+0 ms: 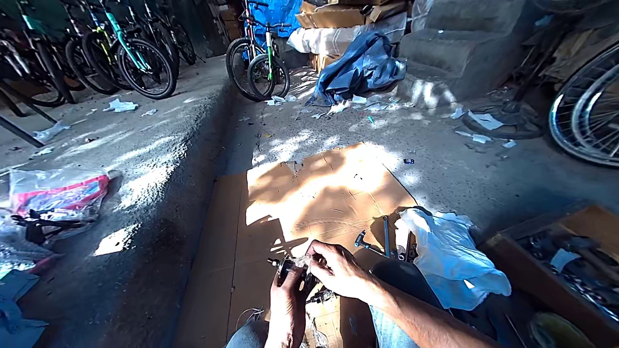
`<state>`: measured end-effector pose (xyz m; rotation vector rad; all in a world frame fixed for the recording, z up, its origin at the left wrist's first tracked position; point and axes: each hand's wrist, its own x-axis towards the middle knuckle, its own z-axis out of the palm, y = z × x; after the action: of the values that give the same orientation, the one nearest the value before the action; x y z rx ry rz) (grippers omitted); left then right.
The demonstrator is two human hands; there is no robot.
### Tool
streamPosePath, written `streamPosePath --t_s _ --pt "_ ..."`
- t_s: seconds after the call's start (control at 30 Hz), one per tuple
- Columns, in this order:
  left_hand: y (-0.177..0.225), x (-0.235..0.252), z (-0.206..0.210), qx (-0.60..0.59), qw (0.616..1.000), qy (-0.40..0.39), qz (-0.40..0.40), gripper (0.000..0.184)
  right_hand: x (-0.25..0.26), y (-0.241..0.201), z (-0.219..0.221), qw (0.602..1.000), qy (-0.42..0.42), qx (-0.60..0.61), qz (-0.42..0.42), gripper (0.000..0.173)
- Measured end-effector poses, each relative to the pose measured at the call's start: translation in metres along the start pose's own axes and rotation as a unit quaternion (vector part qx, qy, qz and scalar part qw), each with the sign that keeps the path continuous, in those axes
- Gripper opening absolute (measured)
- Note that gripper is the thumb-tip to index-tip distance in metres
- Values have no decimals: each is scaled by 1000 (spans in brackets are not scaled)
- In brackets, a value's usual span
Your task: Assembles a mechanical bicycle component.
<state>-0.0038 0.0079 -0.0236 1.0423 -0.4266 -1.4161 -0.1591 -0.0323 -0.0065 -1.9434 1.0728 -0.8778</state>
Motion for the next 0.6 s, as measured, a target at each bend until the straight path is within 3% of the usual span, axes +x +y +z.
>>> streamPosePath --t_s 0.13,0.27,0.4,0.5,0.6 --pt "1 0 5 18 998 54 5 38 1 9 6 999 30 32 3 27" --pt "-2 0 3 73 996 13 40 39 6 13 2 981 49 142 123 24" --pt "-4 0 3 113 991 -19 69 39 5 4 -7 888 58 357 284 21" --pt "-4 -1 1 134 984 -83 79 40 4 8 -11 852 54 396 339 20" --pt "-8 -11 -10 169 953 -229 107 48 12 19 -22 824 145 418 354 21"
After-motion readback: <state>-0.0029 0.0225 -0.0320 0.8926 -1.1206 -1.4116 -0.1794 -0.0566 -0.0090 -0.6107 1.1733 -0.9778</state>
